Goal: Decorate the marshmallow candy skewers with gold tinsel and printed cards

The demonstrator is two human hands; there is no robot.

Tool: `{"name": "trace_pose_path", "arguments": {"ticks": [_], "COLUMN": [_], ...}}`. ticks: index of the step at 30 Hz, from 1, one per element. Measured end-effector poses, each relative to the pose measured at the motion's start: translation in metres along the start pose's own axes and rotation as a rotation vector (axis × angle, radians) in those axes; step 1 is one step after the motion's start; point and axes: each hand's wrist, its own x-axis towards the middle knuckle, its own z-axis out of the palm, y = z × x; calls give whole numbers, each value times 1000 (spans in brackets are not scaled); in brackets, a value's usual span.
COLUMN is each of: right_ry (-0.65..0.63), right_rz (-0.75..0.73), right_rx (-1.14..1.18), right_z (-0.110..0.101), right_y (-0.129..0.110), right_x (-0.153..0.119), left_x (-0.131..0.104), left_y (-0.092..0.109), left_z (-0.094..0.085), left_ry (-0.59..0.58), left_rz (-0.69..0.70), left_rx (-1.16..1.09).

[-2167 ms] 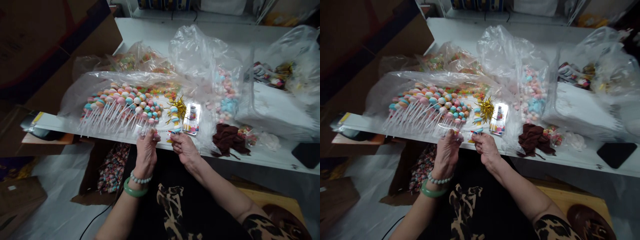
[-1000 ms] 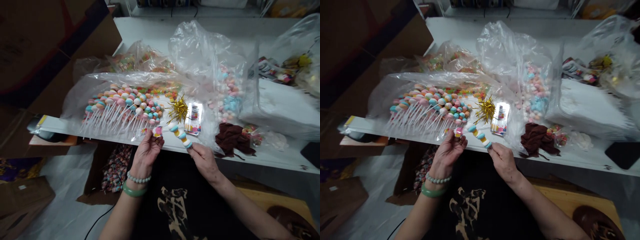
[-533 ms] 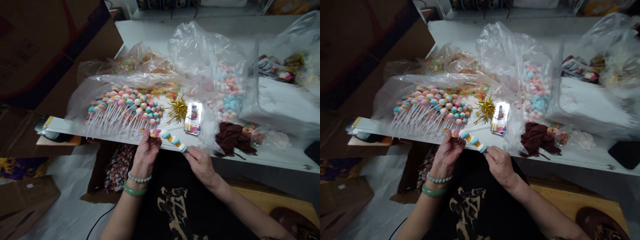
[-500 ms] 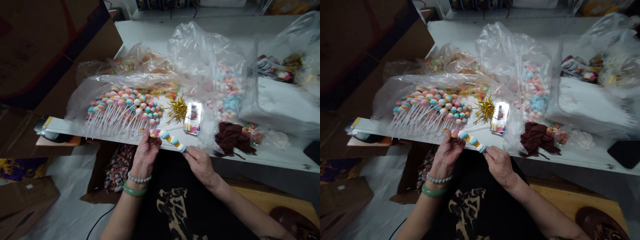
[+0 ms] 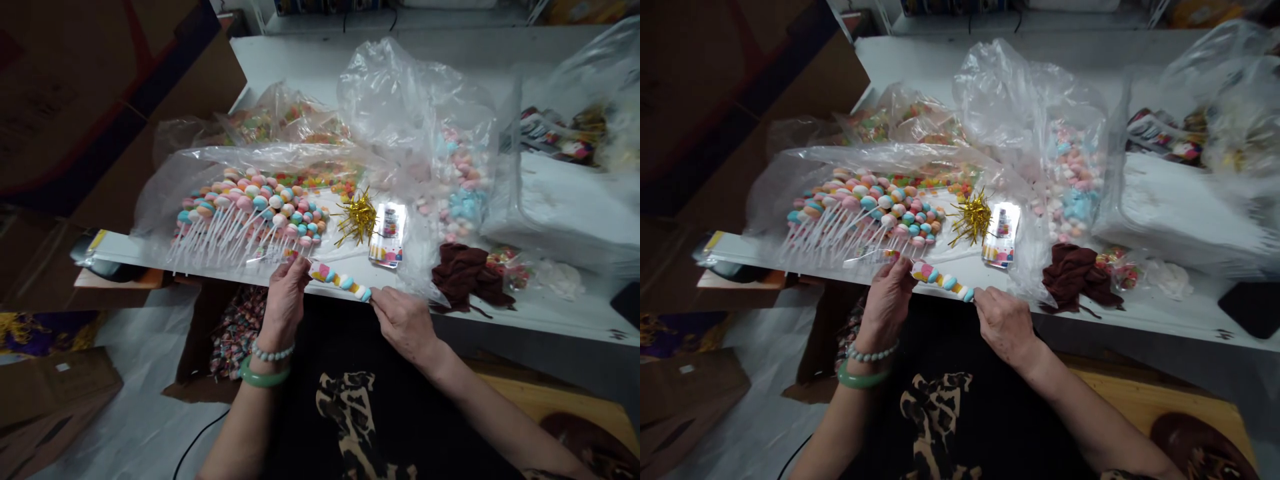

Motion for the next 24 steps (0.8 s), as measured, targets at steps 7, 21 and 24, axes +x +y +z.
{"name": "trace_pose_path", "arguments": {"ticks": [7, 21, 24], "right_ry": [-179, -410, -238], "right_rz": [325, 591, 398], "right_rx": [660, 997, 661], "right_z": [-1, 22, 21], "right_y": [7, 2, -5], "right_x": [9, 10, 12], "left_x": [4, 4, 3], "left_y": [-2, -4, -9], "left_z": [-6, -17, -13], "left_ry": [-87, -139, -163], "left_rz": [-72, -90, -100], "left_rx": [67, 166, 152]}}
